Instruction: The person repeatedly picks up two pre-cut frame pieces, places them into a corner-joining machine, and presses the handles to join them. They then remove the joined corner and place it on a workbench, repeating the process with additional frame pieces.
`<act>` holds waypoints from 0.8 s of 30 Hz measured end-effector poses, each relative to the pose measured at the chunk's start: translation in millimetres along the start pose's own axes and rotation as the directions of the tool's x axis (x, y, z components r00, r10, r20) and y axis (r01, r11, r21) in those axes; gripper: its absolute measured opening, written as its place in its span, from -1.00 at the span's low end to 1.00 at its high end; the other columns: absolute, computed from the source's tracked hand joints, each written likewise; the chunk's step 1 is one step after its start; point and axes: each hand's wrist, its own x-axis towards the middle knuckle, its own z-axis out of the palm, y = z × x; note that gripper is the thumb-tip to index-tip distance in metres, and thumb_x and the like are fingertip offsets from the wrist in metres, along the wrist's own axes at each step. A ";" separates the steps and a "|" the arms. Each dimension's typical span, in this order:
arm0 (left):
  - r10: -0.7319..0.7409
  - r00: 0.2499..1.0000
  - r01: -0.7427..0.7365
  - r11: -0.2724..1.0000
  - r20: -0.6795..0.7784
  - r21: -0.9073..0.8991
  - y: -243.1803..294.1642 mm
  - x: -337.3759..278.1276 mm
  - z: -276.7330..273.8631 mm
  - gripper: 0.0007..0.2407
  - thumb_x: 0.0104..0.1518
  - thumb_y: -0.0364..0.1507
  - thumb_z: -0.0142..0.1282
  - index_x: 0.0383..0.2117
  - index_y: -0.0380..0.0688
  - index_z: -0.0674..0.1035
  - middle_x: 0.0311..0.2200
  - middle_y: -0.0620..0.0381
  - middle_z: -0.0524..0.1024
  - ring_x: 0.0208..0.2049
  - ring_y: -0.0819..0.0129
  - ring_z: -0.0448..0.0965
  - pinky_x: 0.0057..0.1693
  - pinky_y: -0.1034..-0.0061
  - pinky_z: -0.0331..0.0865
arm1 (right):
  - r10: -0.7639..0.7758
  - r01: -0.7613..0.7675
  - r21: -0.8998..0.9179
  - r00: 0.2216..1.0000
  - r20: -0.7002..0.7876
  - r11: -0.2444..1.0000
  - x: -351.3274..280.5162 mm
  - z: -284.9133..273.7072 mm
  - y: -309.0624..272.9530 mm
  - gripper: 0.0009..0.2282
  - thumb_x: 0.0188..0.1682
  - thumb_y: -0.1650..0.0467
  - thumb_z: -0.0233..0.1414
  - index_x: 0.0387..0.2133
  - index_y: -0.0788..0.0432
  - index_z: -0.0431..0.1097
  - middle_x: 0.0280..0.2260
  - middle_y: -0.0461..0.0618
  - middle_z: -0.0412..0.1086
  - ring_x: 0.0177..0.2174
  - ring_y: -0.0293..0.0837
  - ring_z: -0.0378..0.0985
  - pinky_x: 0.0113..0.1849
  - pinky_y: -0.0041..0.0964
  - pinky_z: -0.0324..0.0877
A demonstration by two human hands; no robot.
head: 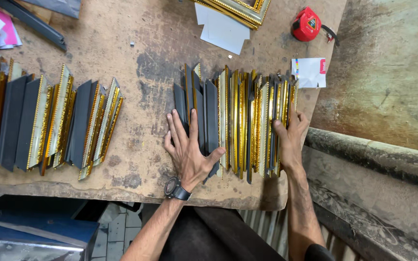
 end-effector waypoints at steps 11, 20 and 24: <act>-0.040 0.999 0.039 0.999 0.014 0.016 11.0 3.8 1.7 0.02 -0.04 0.44 -0.40 0.49 -0.03 0.03 0.49 -0.39 -0.33 0.54 -0.19 -0.32 0.46 -0.19 -0.40 | -0.050 0.051 -0.013 0.997 0.055 0.999 0.2 -3.9 5.4 -0.06 -0.19 -0.19 -0.09 0.42 0.09 -0.02 0.15 0.33 -0.19 0.23 0.40 -0.11 0.09 0.60 0.06; -0.122 0.990 0.130 0.984 -0.076 0.120 31.3 -4.0 33.5 -0.06 -0.07 0.40 -0.35 0.43 0.09 0.18 0.49 -0.44 -0.42 0.54 -0.31 -0.40 0.45 -0.35 -0.35 | -0.263 0.262 0.039 0.964 0.034 0.964 12.6 16.1 18.7 -0.22 0.06 -0.02 -0.05 0.43 0.25 0.04 0.24 0.30 -0.13 0.30 0.31 -0.11 0.30 0.26 -0.11; -0.060 0.998 0.060 0.998 0.008 -0.003 63.2 -3.2 36.2 -0.01 -0.01 0.35 -0.15 0.55 0.06 0.01 0.53 -0.39 -0.34 0.54 -0.28 -0.37 0.40 -0.50 -0.20 | -0.207 0.178 0.315 0.976 0.060 0.932 34.0 6.0 8.8 -0.55 0.08 0.30 0.01 0.17 0.35 0.31 0.06 0.19 0.22 0.06 0.06 0.22 0.21 -0.01 0.09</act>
